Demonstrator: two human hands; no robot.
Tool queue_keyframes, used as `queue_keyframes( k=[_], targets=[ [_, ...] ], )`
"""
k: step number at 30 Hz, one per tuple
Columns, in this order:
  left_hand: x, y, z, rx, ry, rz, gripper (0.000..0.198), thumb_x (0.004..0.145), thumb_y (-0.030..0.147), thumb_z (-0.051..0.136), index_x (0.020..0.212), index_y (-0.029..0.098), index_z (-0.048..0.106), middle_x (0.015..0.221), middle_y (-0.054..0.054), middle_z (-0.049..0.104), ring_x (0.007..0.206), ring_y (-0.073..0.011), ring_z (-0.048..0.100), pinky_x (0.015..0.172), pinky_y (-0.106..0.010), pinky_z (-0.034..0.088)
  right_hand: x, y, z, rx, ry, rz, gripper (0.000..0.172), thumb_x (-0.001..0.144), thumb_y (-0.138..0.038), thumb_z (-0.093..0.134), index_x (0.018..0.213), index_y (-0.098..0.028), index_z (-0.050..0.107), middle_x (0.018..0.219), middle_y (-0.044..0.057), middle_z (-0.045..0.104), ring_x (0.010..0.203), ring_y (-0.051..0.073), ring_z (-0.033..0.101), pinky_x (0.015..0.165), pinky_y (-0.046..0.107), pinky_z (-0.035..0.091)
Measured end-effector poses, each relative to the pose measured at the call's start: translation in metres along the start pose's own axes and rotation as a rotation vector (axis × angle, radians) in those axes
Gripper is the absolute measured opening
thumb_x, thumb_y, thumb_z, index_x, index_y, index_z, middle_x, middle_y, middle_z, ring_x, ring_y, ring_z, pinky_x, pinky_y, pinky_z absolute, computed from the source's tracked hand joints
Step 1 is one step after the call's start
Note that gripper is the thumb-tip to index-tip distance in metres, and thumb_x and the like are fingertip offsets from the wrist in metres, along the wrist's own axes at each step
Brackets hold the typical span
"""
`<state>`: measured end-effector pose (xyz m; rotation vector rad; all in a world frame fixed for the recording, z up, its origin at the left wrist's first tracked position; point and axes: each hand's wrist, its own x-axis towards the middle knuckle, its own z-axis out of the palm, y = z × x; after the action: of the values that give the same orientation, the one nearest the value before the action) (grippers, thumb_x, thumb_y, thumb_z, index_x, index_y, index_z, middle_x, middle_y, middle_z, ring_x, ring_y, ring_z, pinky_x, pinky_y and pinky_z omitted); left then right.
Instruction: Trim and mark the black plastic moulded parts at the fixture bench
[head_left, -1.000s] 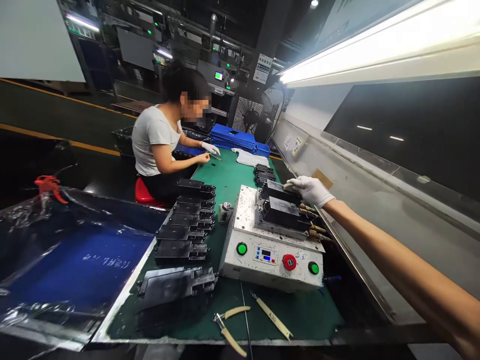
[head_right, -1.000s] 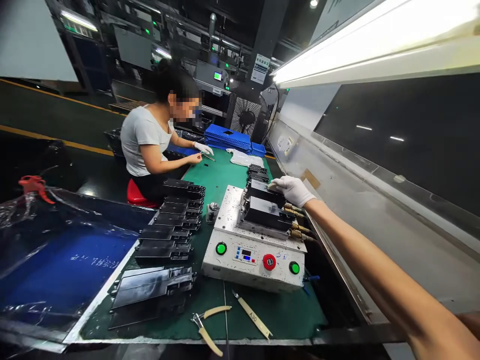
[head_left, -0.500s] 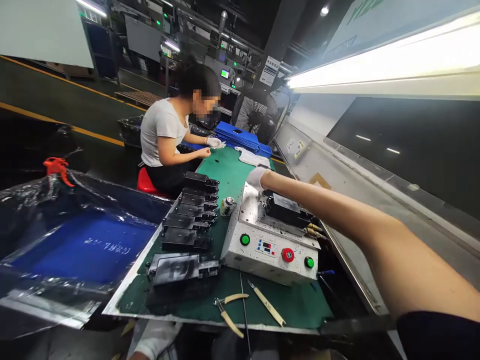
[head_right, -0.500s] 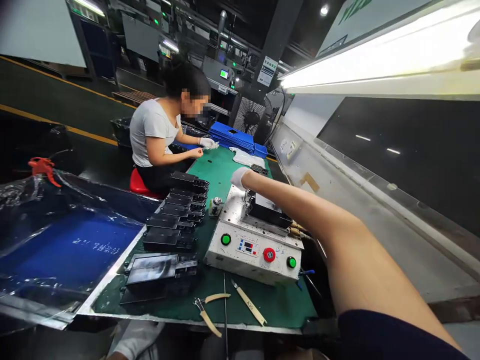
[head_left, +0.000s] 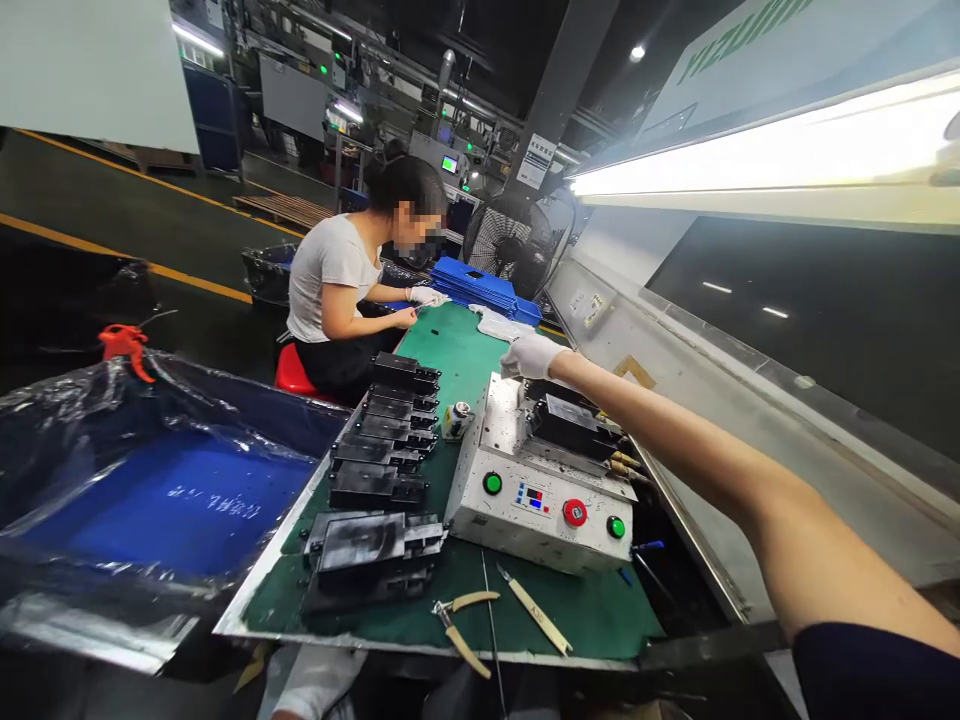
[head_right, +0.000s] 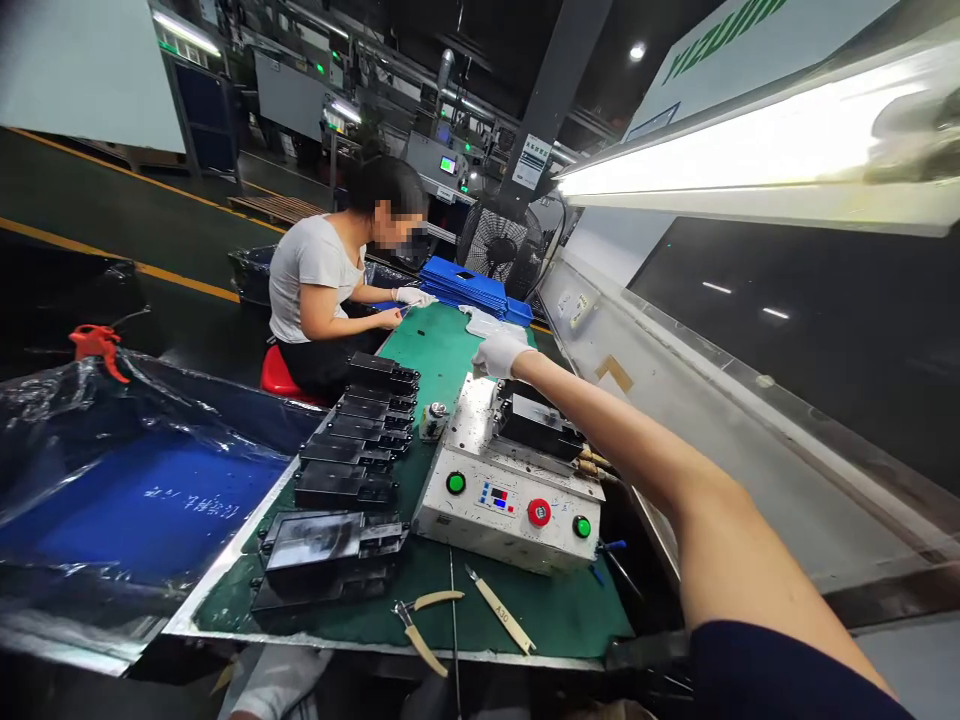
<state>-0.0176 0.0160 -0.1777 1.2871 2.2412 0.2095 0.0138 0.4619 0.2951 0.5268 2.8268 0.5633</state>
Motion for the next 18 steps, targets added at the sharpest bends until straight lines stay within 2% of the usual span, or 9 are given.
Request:
queue_keyframes(
  k=[4, 6, 8, 10, 15, 16, 18],
  targets=[
    [0.0, -0.003, 0.0, 0.028, -0.013, 0.002, 0.05, 0.094, 0.041, 0.041, 0.127, 0.033, 0.078, 0.135, -0.003, 0.077, 0.138, -0.0337, 0.061, 0.123, -0.044, 0.036, -0.087, 0.053, 0.014, 0.103, 0.188, 0.149, 0.037, 0.099, -0.025, 0.057, 0.132, -0.02, 0.075, 0.112, 0.009, 0.079, 0.1, 0.022, 0.071, 0.091, 0.03, 0.05],
    [0.001, -0.004, 0.001, 0.051, -0.029, -0.009, 0.052, 0.094, 0.04, 0.039, 0.127, 0.03, 0.078, 0.138, -0.005, 0.074, 0.138, -0.0338, 0.061, 0.122, -0.043, 0.037, -0.132, 0.072, 0.024, 0.136, 0.234, 0.226, 0.036, 0.098, -0.025, 0.056, 0.127, -0.019, 0.078, 0.105, 0.009, 0.08, 0.092, 0.022, 0.072, 0.086, 0.03, 0.052],
    [0.003, -0.004, 0.002, 0.072, -0.042, -0.001, 0.053, 0.093, 0.038, 0.04, 0.13, 0.027, 0.077, 0.14, -0.007, 0.073, 0.138, -0.0343, 0.061, 0.122, -0.043, 0.036, -0.158, 0.078, 0.029, 0.168, 0.255, 0.261, 0.032, 0.095, -0.026, 0.059, 0.118, -0.02, 0.081, 0.097, 0.007, 0.081, 0.086, 0.022, 0.072, 0.082, 0.03, 0.054],
    [0.006, -0.003, 0.004, 0.083, -0.041, 0.03, 0.054, 0.093, 0.037, 0.041, 0.132, 0.027, 0.075, 0.138, -0.007, 0.075, 0.139, -0.0354, 0.06, 0.123, -0.044, 0.035, -0.156, 0.073, 0.028, 0.2, 0.272, 0.26, 0.03, 0.094, -0.027, 0.062, 0.115, -0.021, 0.082, 0.096, 0.007, 0.082, 0.086, 0.022, 0.072, 0.082, 0.03, 0.054],
    [0.007, -0.001, 0.005, 0.083, -0.027, 0.04, 0.051, 0.091, 0.041, 0.043, 0.126, 0.028, 0.079, 0.134, -0.006, 0.077, 0.138, -0.0363, 0.06, 0.123, -0.044, 0.035, -0.097, 0.052, 0.022, 0.291, 0.296, 0.219, 0.033, 0.097, -0.027, 0.061, 0.126, -0.024, 0.078, 0.114, 0.006, 0.08, 0.101, 0.022, 0.071, 0.093, 0.029, 0.05],
    [0.005, -0.001, 0.004, 0.101, -0.02, 0.029, 0.051, 0.092, 0.041, 0.042, 0.125, 0.028, 0.079, 0.136, -0.006, 0.076, 0.14, -0.0354, 0.059, 0.123, -0.042, 0.036, -0.095, 0.053, 0.023, 0.31, 0.292, 0.229, 0.034, 0.097, -0.026, 0.061, 0.127, -0.024, 0.078, 0.116, 0.006, 0.079, 0.103, 0.022, 0.07, 0.094, 0.028, 0.049],
    [0.002, 0.002, -0.001, 0.165, -0.008, 0.026, 0.051, 0.093, 0.041, 0.042, 0.127, 0.029, 0.078, 0.141, -0.005, 0.072, 0.143, -0.0345, 0.057, 0.123, -0.042, 0.036, -0.111, 0.063, 0.029, 0.342, 0.278, 0.282, 0.034, 0.097, -0.024, 0.061, 0.126, -0.021, 0.077, 0.117, 0.007, 0.079, 0.104, 0.021, 0.07, 0.095, 0.028, 0.048]
  ],
)
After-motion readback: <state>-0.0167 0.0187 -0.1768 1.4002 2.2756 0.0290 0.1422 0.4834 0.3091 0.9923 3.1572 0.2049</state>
